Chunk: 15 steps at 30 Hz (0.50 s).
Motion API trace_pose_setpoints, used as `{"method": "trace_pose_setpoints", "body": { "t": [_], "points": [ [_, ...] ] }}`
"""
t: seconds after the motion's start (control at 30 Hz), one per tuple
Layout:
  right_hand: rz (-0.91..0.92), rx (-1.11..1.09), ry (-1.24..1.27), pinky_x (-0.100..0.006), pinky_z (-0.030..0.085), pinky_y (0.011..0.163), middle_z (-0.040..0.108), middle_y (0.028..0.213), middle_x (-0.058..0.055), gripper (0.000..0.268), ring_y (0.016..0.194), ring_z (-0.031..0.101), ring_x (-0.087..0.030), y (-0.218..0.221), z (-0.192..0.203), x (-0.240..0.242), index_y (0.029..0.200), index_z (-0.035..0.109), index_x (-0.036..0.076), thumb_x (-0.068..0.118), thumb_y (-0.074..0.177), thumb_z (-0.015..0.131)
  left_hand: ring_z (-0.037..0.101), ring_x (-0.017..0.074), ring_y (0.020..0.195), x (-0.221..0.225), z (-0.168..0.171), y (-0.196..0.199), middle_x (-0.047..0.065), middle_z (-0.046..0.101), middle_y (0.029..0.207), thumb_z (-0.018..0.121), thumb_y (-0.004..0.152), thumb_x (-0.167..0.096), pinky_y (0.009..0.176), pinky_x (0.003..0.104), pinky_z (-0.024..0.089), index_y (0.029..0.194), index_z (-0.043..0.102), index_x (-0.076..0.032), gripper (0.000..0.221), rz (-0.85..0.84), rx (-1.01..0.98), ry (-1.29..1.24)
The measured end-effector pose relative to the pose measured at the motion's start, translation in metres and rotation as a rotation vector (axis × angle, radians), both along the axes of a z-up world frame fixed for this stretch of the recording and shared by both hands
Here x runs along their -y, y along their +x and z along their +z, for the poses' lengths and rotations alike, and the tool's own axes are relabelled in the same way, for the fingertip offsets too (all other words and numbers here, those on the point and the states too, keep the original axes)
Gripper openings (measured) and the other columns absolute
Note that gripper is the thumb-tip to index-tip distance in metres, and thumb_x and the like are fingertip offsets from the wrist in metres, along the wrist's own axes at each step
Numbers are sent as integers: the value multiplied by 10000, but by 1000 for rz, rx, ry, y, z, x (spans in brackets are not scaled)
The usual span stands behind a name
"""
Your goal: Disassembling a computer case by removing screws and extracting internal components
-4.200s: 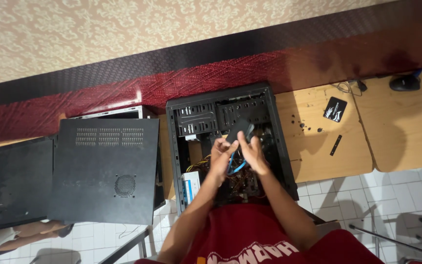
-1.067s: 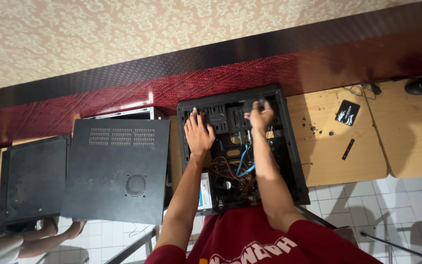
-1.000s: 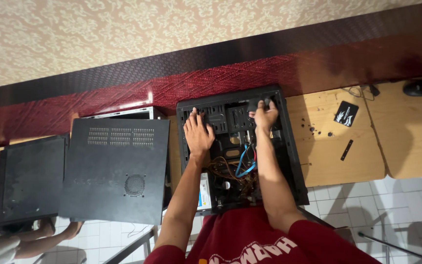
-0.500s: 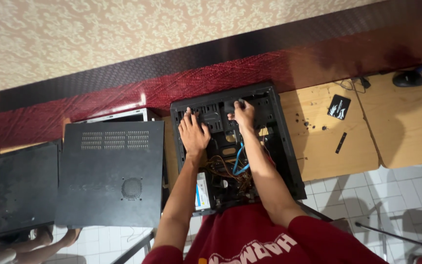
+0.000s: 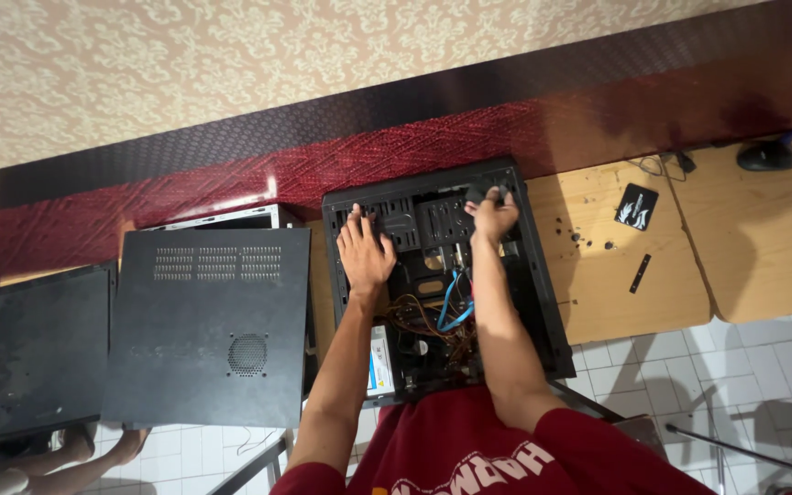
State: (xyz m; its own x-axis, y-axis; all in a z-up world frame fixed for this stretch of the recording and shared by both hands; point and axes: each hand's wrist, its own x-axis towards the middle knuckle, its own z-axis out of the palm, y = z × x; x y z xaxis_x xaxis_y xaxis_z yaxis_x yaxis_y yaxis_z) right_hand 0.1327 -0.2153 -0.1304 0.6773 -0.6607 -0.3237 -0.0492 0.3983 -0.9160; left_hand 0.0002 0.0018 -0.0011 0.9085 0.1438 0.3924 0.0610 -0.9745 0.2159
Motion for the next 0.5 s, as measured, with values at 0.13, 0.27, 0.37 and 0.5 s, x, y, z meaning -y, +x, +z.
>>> {"method": "trace_pose_setpoints", "body": {
  "t": [0.13, 0.27, 0.37, 0.5],
  "points": [
    [-79, 30, 163, -541, 666, 668, 571, 1112, -379, 422, 785, 691, -539, -17, 41, -15, 1367, 493, 36, 211, 1010, 638, 517, 284, 1262, 2, -1, 0, 114, 508, 1428, 572, 833, -333, 1048, 419, 387, 1235, 561, -157, 439, 8, 0, 8],
    [-121, 73, 223, -602, 645, 784, 529, 1257, -404, 591, 925, 667, -600, -21, 52, -23, 1486, 420, 69, 106, 972, 709, 516, 286, 1272, 0, -3, 1, 118, 502, 1447, 569, 834, -337, 1048, 423, 390, 1245, 566, -152, 451, 10, -11, 28],
    [-237, 91, 247, -611, 647, 800, 514, 1283, -430, 514, 948, 657, -603, -19, 61, -30, 1461, 447, 55, 70, 989, 649, 518, 299, 1276, 1, 4, -1, 128, 502, 1456, 577, 834, -325, 1048, 432, 394, 1246, 570, -153, 446, -3, -15, 9],
    [-223, 6, 224, -472, 710, 660, 706, 932, -340, 501, 766, 752, -466, -2, 13, -33, 1474, 466, 177, 172, 1000, 629, 524, 299, 1257, 2, 6, -1, 135, 517, 1422, 575, 826, -333, 1038, 425, 395, 1228, 567, -128, 451, 13, 15, 27]
  ]
}}
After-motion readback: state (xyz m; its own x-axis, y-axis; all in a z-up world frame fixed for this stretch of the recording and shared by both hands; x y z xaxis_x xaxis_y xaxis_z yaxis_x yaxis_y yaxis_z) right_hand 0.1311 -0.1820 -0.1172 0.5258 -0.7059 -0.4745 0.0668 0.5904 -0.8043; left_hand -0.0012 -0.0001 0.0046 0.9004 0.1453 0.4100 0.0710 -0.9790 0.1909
